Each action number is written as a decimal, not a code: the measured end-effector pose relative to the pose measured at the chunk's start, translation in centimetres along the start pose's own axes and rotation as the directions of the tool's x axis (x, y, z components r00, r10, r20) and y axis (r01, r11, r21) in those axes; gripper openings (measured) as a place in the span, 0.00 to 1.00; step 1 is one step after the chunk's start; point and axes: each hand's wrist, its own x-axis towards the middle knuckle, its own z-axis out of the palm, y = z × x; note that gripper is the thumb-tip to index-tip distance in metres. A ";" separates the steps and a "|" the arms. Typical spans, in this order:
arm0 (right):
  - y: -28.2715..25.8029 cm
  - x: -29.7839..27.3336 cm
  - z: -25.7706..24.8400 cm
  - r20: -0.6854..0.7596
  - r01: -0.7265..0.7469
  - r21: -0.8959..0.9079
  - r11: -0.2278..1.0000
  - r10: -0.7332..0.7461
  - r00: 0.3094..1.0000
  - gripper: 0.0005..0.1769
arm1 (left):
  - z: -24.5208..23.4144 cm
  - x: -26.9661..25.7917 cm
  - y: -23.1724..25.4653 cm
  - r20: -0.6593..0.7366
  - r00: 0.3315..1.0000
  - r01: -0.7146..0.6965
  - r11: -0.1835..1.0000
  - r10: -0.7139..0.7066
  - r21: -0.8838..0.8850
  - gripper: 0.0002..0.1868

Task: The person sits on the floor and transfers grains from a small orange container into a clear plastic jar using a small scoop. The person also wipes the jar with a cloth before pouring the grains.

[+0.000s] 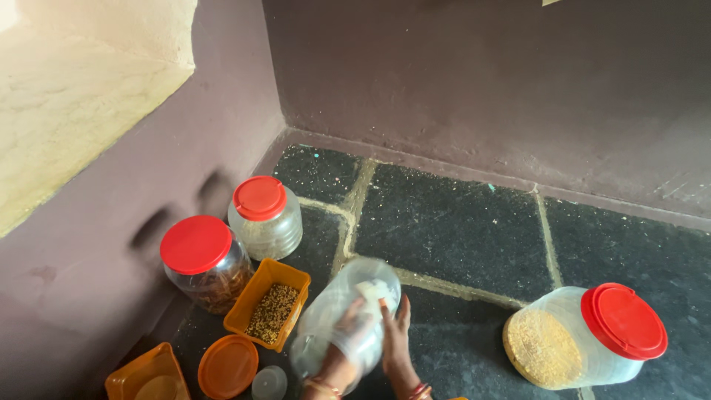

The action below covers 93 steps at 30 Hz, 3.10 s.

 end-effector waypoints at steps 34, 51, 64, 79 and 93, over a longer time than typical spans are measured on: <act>4.4 2.7 0.2 0.217 -0.447 0.500 0.742 0.392 0.894 0.50 | -5.3 9.6 -10.1 0.013 0.976 0.216 0.976 -0.216 0.013 0.33; 4.6 6.6 -2.3 -0.070 -0.134 -0.065 0.989 0.130 0.989 0.70 | -1.2 13.1 -7.3 -0.025 0.999 -0.037 0.914 0.029 -0.405 0.40; -1.5 11.3 -8.2 -0.183 0.205 -0.468 0.860 -0.321 0.929 0.45 | -0.3 10.1 -14.9 0.158 0.954 0.179 0.909 -0.254 0.377 0.31; 2.1 12.9 -7.7 0.038 -0.172 0.179 0.969 0.168 0.985 0.43 | 4.5 12.5 -7.9 -0.069 0.965 0.199 0.878 -0.253 -0.434 0.24; 3.1 12.8 -7.7 0.126 -0.177 0.293 0.940 0.145 0.981 0.47 | 3.1 11.8 -2.9 0.005 0.996 0.066 0.662 -0.093 -0.747 0.29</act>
